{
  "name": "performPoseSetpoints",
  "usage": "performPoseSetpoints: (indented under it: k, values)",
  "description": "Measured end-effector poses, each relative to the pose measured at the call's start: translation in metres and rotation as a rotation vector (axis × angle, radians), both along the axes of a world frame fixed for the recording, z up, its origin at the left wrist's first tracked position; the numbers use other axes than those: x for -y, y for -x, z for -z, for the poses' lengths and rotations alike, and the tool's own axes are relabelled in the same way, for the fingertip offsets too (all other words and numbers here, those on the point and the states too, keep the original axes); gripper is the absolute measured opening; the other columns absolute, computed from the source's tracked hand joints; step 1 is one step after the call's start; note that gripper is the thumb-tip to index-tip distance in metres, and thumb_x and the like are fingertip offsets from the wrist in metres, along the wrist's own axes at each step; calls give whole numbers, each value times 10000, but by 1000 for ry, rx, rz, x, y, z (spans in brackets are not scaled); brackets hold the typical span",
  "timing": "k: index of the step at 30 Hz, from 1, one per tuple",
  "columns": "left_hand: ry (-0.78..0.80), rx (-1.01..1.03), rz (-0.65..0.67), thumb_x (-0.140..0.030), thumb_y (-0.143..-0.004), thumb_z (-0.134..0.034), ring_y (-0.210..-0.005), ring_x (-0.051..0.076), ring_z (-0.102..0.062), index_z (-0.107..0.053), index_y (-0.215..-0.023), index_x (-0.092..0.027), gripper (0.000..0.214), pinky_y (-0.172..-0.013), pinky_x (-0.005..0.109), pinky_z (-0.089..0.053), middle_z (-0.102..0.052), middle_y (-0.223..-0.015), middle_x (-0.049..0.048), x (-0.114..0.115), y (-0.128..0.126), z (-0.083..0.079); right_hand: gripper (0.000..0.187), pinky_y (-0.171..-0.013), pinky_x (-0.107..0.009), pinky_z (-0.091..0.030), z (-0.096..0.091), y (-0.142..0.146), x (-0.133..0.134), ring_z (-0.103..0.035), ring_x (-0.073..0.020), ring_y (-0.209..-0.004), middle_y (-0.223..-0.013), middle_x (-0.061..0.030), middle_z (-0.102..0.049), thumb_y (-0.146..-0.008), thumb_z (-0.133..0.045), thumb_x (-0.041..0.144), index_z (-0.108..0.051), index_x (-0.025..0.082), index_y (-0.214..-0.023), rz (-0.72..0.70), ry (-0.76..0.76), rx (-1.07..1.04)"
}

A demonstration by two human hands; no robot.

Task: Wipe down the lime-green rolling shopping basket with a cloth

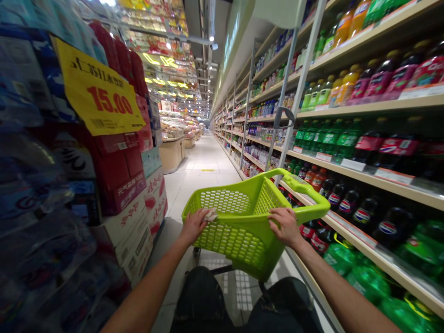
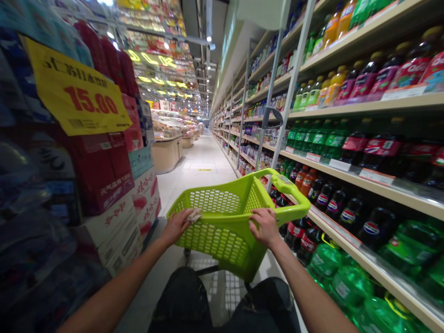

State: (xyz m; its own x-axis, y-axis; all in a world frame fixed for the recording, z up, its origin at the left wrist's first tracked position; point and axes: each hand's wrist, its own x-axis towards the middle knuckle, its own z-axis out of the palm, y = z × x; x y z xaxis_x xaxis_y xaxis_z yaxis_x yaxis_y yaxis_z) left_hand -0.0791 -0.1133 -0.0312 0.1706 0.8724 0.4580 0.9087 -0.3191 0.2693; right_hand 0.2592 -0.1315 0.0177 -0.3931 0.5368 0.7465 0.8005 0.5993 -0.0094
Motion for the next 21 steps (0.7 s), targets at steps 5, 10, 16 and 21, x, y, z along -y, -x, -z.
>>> performPoseSetpoints:
  k: [5,10,16,21]
  values:
    - [50,62,-224,-137,-810,-362,-1151,203,-455,-448,-1184,-209,391,-1017,501,-221,-523,-1236,65,4,19,2,202,-850,-348,-285,1,3,-1,-552,-179,-878,-896,-40,-639,-779,-456,286,-638,209,-740,5,-12,-12]
    - [-2,41,0,-109,-811,-346,-1132,149,-467,-481,-1149,-242,388,-1066,434,-144,-552,-1204,17,-3,-44,-2,197,-854,-357,-273,1,5,-3,-552,-183,-878,-885,-40,-641,-775,-457,289,-632,213,-725,15,-11,-33]
    - [-37,197,-263,-103,-793,-347,-1076,191,-504,-535,-1061,-238,354,-1044,478,-173,-597,-1125,23,-1,3,7,176,-857,-341,-282,0,0,-9,-552,-171,-884,-919,-35,-637,-772,-471,270,-634,210,-745,12,29,18]
    - [-90,292,-414,-71,-759,-319,-1049,203,-515,-504,-1089,-156,387,-929,388,-383,-589,-1099,89,-7,14,12,188,-853,-351,-278,3,4,-12,-553,-175,-866,-881,-35,-642,-770,-470,288,-638,217,-726,21,-2,-35]
